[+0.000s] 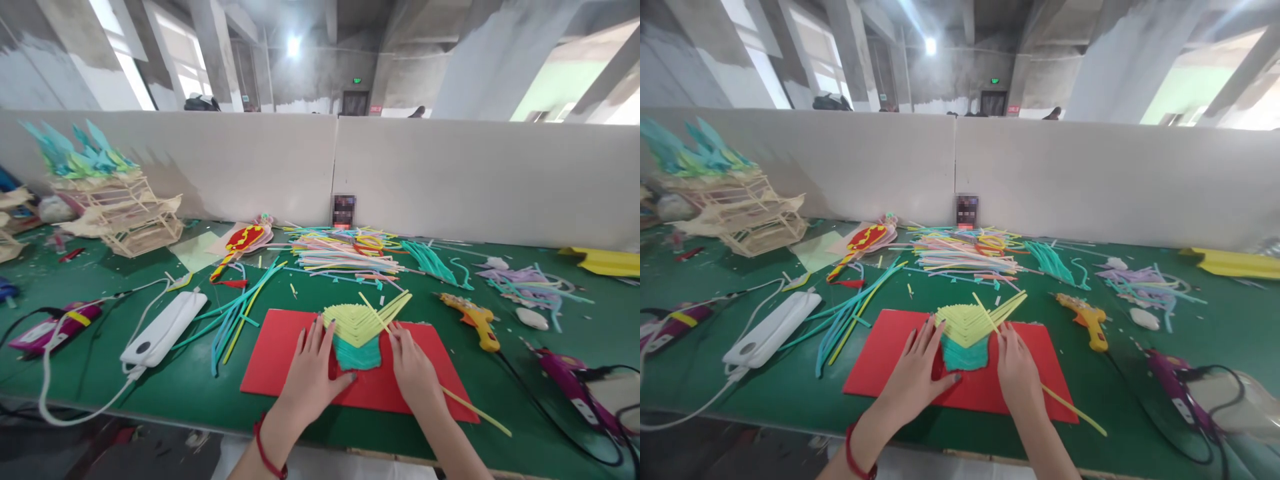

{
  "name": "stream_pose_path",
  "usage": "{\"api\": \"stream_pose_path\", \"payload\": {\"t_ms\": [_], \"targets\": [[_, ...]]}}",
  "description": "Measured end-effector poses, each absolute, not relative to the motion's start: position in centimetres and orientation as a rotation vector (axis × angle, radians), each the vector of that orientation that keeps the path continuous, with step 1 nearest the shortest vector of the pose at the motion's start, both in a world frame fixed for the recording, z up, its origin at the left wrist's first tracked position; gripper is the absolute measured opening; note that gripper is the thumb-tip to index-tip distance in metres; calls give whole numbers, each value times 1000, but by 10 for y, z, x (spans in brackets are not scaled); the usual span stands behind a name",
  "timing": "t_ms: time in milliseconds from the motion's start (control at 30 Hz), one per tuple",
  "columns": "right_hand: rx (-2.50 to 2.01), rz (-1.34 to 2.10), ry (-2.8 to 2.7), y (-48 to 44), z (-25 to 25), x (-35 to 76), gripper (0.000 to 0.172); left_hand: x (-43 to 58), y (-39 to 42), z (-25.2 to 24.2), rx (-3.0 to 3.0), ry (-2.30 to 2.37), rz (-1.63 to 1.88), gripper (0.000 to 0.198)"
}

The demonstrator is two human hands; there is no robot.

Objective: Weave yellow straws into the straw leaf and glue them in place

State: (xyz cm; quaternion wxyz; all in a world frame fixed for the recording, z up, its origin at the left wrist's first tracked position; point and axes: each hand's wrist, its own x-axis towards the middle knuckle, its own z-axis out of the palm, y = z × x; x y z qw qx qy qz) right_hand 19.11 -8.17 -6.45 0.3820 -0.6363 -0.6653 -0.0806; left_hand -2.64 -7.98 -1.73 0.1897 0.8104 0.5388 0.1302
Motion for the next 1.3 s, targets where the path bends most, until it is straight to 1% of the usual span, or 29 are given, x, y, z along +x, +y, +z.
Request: {"api": "stream_pose_path", "payload": {"t_ms": [133,200,300,433,633,867,933,1033,1133,1300], "targets": [[-1665,-179,-1689,-87,-65,190,42,-24,-84,-12,2253,1595,354,91],[-1653,-192,-1699,-88,-65,190,44,-21,-79,-5,2238,1656,322,90],[-1642,-175,-1715,-87,-63,193,43,-20,-68,6,2248,1658,268,82],[-1631,-40,-1768,-86,-61,195,42,-22,-60,6,2304,1591,273,69],[-1662,65,-1803,-86,-62,194,43,-31,-58,-13,2315,1513,459,58],[-1734,123,-1711,-83,-44,189,34,-36,-53,-22,2240,1371,652,54],[-1743,103,-1661,-80,-41,183,33,-37,-51,-26,2135,1429,789,49],[-1672,31,-1637,-78,-44,174,37,-39,-47,-32,1966,1595,955,40],[-1618,40,-1629,-78,-50,169,37,-39,-44,-35,1962,1614,951,42],[-1582,379,-1572,-79,-48,173,28,-39,-44,-33,1989,1548,911,47]]}}
